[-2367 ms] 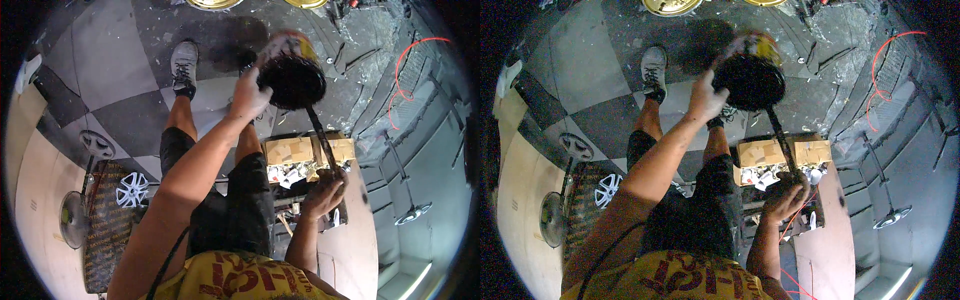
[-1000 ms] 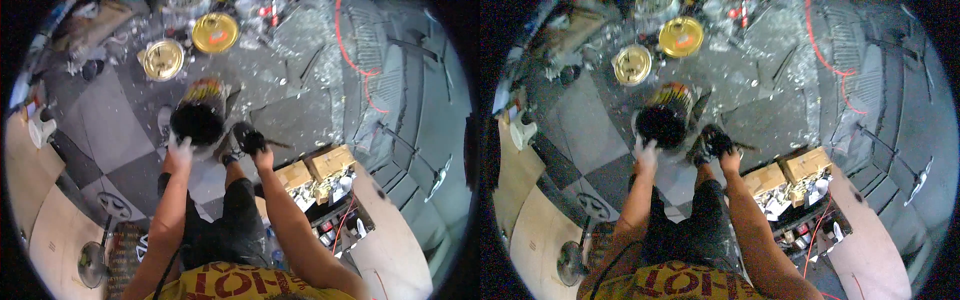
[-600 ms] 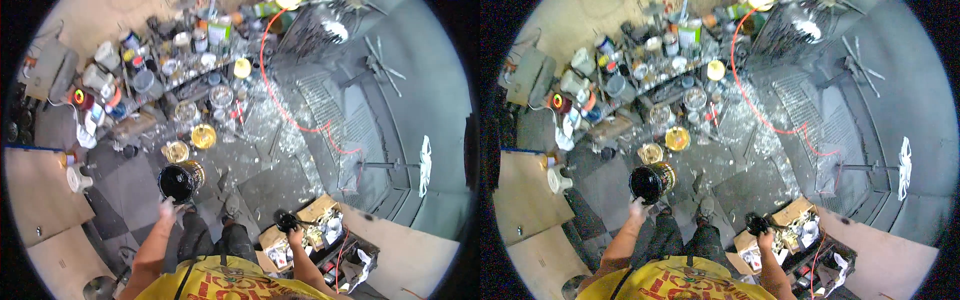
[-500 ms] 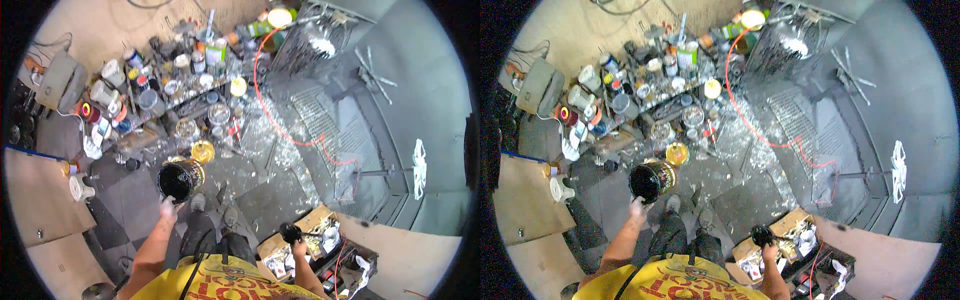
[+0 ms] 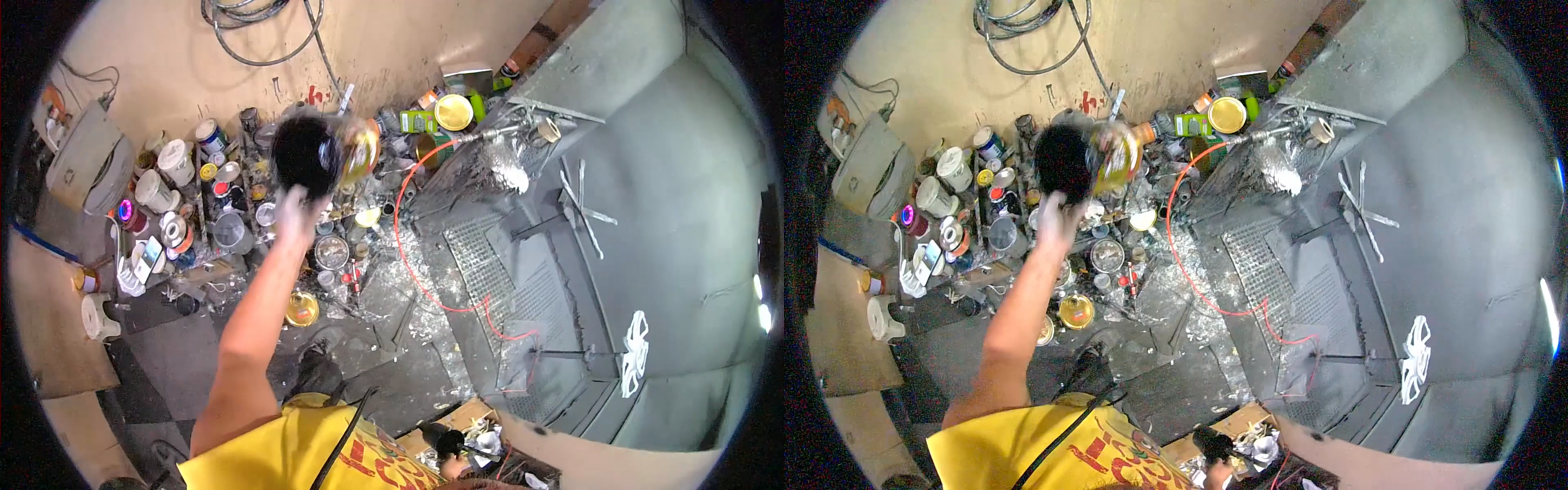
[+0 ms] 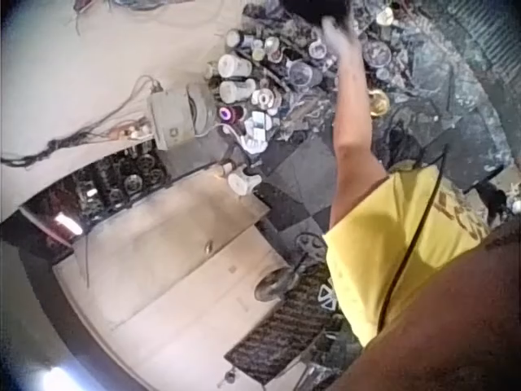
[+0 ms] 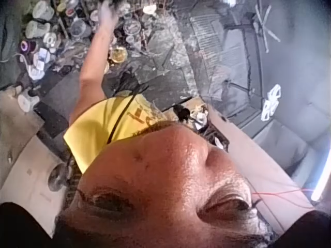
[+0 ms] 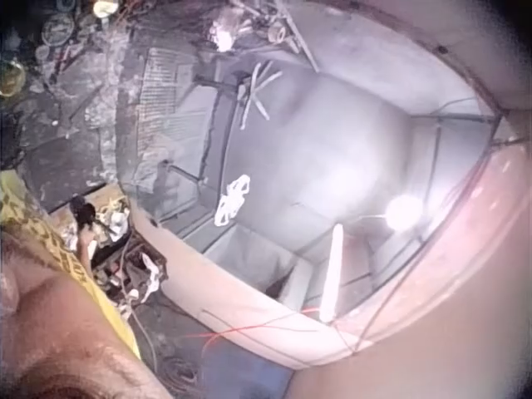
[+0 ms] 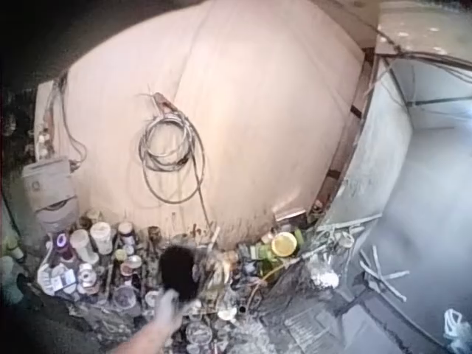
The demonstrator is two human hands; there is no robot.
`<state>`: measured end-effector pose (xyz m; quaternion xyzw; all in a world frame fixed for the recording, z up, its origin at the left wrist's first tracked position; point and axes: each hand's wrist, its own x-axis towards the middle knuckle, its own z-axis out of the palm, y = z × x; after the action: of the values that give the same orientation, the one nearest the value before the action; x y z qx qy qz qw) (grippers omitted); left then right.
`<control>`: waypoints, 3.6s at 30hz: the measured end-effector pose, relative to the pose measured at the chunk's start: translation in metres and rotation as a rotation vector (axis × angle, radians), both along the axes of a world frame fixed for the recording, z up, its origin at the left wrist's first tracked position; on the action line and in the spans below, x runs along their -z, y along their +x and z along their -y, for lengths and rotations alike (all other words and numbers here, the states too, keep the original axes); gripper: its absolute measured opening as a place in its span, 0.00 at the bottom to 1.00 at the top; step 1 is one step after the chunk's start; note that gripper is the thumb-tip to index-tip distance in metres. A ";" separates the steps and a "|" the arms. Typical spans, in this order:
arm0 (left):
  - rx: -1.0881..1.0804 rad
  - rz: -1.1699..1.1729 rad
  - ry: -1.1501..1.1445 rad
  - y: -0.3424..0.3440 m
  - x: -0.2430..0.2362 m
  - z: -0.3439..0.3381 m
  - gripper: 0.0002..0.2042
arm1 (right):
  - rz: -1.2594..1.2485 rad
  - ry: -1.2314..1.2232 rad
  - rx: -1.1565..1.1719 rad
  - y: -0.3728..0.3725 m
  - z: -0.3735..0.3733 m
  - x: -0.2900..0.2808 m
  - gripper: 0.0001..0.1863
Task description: The recorder mixes black paint and uses a spray gun to apply a new coat of black paint to automotive wheel rims in a workshop environment.
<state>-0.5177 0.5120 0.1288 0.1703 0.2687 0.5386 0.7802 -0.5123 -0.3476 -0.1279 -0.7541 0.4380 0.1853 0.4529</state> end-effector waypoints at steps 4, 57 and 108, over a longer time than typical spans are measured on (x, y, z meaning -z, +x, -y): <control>0.194 0.292 0.113 0.195 -0.074 -0.126 0.20 | 0.297 -0.498 -0.823 -0.016 -0.023 -0.035 0.24; 1.385 -0.076 -0.318 0.000 0.066 0.438 0.28 | 1.006 0.053 -1.725 0.127 -0.244 -0.382 0.12; 0.826 -0.955 0.608 0.314 0.119 0.202 0.27 | 1.592 0.086 -1.403 0.632 -0.547 -0.395 0.57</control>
<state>-0.2037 0.3103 0.0095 0.6871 0.3327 0.1155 0.6355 0.1198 0.1993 0.2670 -0.7253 -0.5248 -0.1266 0.4272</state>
